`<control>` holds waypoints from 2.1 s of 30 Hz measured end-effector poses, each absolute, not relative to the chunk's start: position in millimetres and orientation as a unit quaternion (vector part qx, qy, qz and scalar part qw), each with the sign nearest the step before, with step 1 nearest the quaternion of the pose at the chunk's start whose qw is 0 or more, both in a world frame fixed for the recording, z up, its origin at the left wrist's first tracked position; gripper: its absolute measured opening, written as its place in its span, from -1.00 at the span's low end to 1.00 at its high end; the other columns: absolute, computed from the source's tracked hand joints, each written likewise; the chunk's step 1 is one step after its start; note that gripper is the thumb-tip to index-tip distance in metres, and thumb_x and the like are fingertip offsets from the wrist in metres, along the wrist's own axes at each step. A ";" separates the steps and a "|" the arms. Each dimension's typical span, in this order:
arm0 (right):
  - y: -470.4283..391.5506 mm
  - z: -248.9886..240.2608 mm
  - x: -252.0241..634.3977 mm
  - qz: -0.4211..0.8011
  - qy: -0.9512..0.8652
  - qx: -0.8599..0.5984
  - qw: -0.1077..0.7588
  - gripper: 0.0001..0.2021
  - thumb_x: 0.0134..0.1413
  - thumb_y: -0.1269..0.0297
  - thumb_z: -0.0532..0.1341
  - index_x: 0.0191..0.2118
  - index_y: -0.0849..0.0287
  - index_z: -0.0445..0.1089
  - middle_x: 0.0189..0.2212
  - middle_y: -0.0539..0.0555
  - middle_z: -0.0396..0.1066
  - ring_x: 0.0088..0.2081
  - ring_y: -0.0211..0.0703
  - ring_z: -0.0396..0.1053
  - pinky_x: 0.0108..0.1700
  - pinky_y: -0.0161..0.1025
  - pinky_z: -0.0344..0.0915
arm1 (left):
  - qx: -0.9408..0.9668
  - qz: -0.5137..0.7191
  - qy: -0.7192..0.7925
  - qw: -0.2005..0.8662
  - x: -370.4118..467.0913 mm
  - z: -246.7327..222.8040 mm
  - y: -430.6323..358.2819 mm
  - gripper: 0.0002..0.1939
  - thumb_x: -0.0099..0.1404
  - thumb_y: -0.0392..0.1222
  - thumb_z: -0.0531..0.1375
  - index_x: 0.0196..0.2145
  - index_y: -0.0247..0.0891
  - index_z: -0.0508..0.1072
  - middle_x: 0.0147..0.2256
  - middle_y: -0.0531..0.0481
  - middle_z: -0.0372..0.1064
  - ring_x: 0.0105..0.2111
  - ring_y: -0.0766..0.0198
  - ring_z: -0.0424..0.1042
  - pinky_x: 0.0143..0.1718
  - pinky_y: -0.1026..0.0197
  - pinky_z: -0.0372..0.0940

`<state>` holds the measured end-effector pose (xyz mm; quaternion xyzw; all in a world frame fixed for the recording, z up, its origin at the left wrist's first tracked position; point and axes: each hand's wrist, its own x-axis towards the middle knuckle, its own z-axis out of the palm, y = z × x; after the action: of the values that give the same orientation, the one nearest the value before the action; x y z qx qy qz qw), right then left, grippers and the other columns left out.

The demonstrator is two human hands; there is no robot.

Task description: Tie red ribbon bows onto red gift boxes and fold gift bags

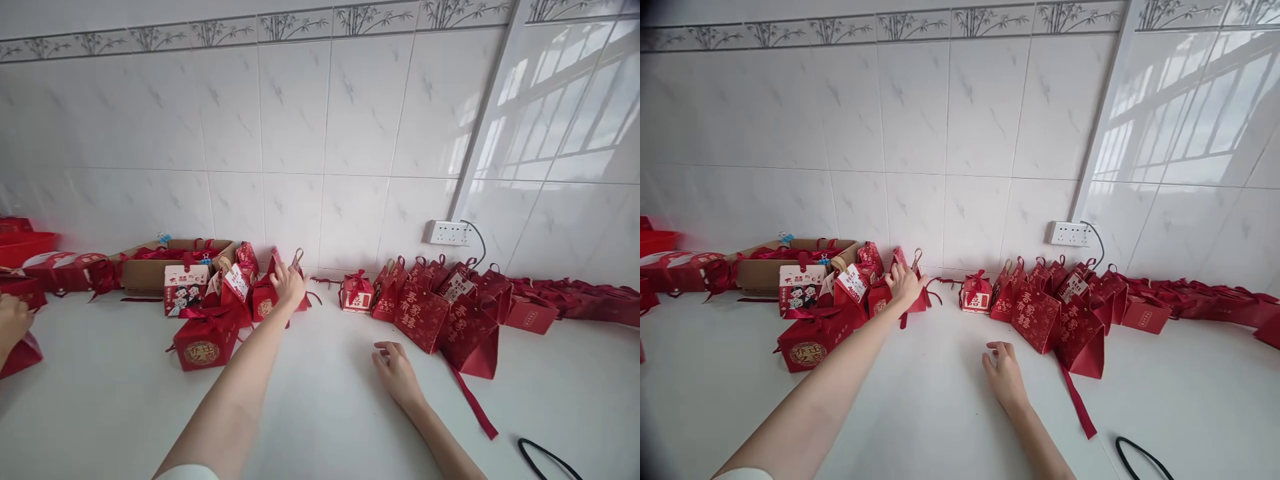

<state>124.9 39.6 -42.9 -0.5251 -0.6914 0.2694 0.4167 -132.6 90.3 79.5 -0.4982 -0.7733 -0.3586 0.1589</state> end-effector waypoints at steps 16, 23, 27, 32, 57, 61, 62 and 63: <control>23.2 12.4 147.2 0.351 -0.606 -0.396 0.594 -0.58 0.19 -0.08 -0.11 -0.04 0.08 0.21 0.04 0.15 0.30 0.05 -0.05 0.30 0.04 -0.07 0.29 | -0.708 -0.447 -0.524 -0.158 -44.5 52.3 -4.2 -0.66 0.33 0.01 -0.11 -0.30 -0.25 0.33 -0.48 0.01 0.39 -0.46 0.22 0.39 -0.43 0.24 0.26; -3.6 25.3 143.5 0.368 -0.681 -0.372 0.512 -0.62 0.02 0.01 0.21 -0.12 0.15 0.28 -0.19 0.11 0.49 -0.20 -0.03 0.45 -0.20 -0.12 0.41 | -0.626 -0.535 -0.442 -0.356 -35.9 28.6 -22.8 -0.59 0.20 0.12 0.12 -0.17 -0.25 0.31 -0.30 -0.03 0.44 -0.29 0.19 0.44 -0.29 0.21 0.36; -4.6 27.3 145.9 0.361 -0.679 -0.393 0.503 -0.66 -0.03 0.02 0.24 -0.21 0.15 0.37 -0.24 0.11 0.51 -0.23 0.00 0.47 -0.25 -0.11 0.43 | -0.617 -0.499 -0.418 -0.442 -35.8 22.9 -25.3 -0.52 0.10 0.08 0.24 -0.11 -0.28 0.35 -0.20 -0.10 0.48 -0.22 0.10 0.48 -0.23 0.13 0.40; -3.6 28.7 155.4 0.395 -0.703 -0.375 0.457 -0.67 -0.06 -0.01 0.25 -0.29 0.17 0.39 -0.33 0.08 0.51 -0.31 -0.03 0.47 -0.34 -0.16 0.42 | -0.635 -0.478 -0.416 -0.442 -36.0 17.2 -30.6 -0.55 0.12 0.03 0.25 -0.09 -0.25 0.38 -0.17 -0.11 0.50 -0.19 0.06 0.49 -0.21 0.10 0.42; -8.4 57.2 157.1 -0.088 -0.841 -0.240 0.478 -0.84 0.16 0.45 0.13 -0.15 0.14 0.32 -0.31 0.09 0.42 -0.30 -0.20 0.41 -0.31 -0.27 0.40 | -0.682 -0.446 -0.422 -0.398 -37.2 22.6 -31.1 -0.68 0.13 -0.03 0.23 -0.21 -0.25 0.34 -0.30 -0.04 0.46 -0.29 0.14 0.45 -0.27 0.16 0.36; -7.9 48.6 155.6 -0.101 -0.829 -0.242 0.493 -0.77 0.17 0.49 0.10 -0.08 0.10 0.31 -0.26 0.09 0.41 -0.27 -0.21 0.42 -0.27 -0.26 0.42 | -0.670 -0.449 -0.408 -0.429 -39.2 23.7 -28.7 -0.62 0.11 -0.03 0.25 -0.16 -0.26 0.35 -0.24 -0.09 0.46 -0.25 0.09 0.45 -0.25 0.13 0.36; -7.8 48.0 154.9 -0.099 -0.827 -0.240 0.499 -0.76 0.18 0.50 0.09 -0.08 0.09 0.30 -0.27 0.09 0.40 -0.28 -0.21 0.41 -0.28 -0.25 0.42 | -0.668 -0.444 -0.398 -0.445 -40.8 25.5 -27.8 -0.62 0.12 -0.02 0.24 -0.16 -0.27 0.35 -0.22 -0.11 0.46 -0.24 0.09 0.45 -0.25 0.12 0.36; -7.8 47.7 154.1 -0.095 -0.824 -0.239 0.505 -0.76 0.18 0.50 0.09 -0.08 0.09 0.30 -0.28 0.09 0.40 -0.28 -0.21 0.41 -0.29 -0.25 0.41 | -0.668 -0.438 -0.384 -0.463 -42.6 28.4 -26.8 -0.62 0.13 -0.01 0.23 -0.16 -0.28 0.35 -0.21 -0.12 0.46 -0.23 0.08 0.45 -0.23 0.11 0.36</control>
<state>154.1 -7.8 47.7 -0.2393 -0.8237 -0.0953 0.5051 -42.6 -26.8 28.4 -0.6681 -0.3844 -0.4378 -0.4628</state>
